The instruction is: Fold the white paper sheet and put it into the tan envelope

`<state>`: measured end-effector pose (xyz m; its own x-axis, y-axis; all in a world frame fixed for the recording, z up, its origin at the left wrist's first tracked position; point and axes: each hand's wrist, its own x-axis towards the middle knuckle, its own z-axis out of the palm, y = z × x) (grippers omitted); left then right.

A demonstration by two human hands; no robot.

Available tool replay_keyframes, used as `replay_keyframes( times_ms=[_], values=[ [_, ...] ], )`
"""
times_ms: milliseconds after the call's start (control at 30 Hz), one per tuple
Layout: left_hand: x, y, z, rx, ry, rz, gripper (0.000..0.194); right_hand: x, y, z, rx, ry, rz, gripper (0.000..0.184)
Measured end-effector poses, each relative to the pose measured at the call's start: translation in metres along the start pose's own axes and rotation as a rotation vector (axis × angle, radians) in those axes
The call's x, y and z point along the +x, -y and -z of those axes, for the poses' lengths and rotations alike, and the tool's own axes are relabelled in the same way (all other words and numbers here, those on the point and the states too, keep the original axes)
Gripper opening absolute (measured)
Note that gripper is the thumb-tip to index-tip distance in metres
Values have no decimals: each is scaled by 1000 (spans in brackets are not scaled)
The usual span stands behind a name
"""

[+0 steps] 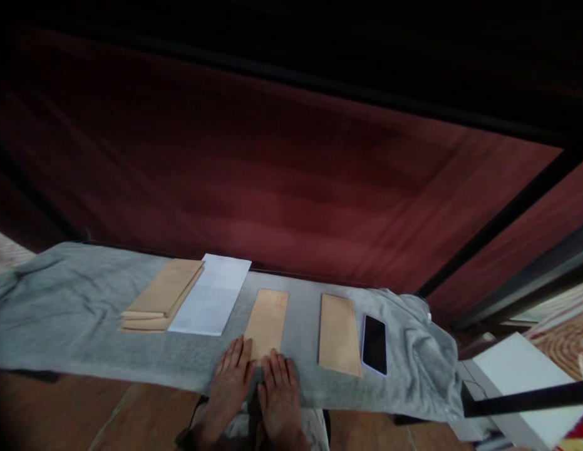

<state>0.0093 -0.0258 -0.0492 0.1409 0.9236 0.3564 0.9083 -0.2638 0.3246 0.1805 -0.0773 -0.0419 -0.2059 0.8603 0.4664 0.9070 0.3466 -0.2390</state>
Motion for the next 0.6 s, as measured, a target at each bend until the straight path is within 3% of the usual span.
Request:
replay_keyframes(
  times_ms=[233,400,500,600],
  values=[
    [29,-6,18,-180,28,143,65,1,3,1,-13,58,-33,55],
    [43,-1,12,-628,75,300,70,4,9,-4,6,32,-74,54],
    [47,-14,14,-825,113,337,60,13,13,-3,23,-21,-160,50],
    [48,-38,25,-940,140,270,51,28,10,4,103,-32,-276,45]
  ],
)
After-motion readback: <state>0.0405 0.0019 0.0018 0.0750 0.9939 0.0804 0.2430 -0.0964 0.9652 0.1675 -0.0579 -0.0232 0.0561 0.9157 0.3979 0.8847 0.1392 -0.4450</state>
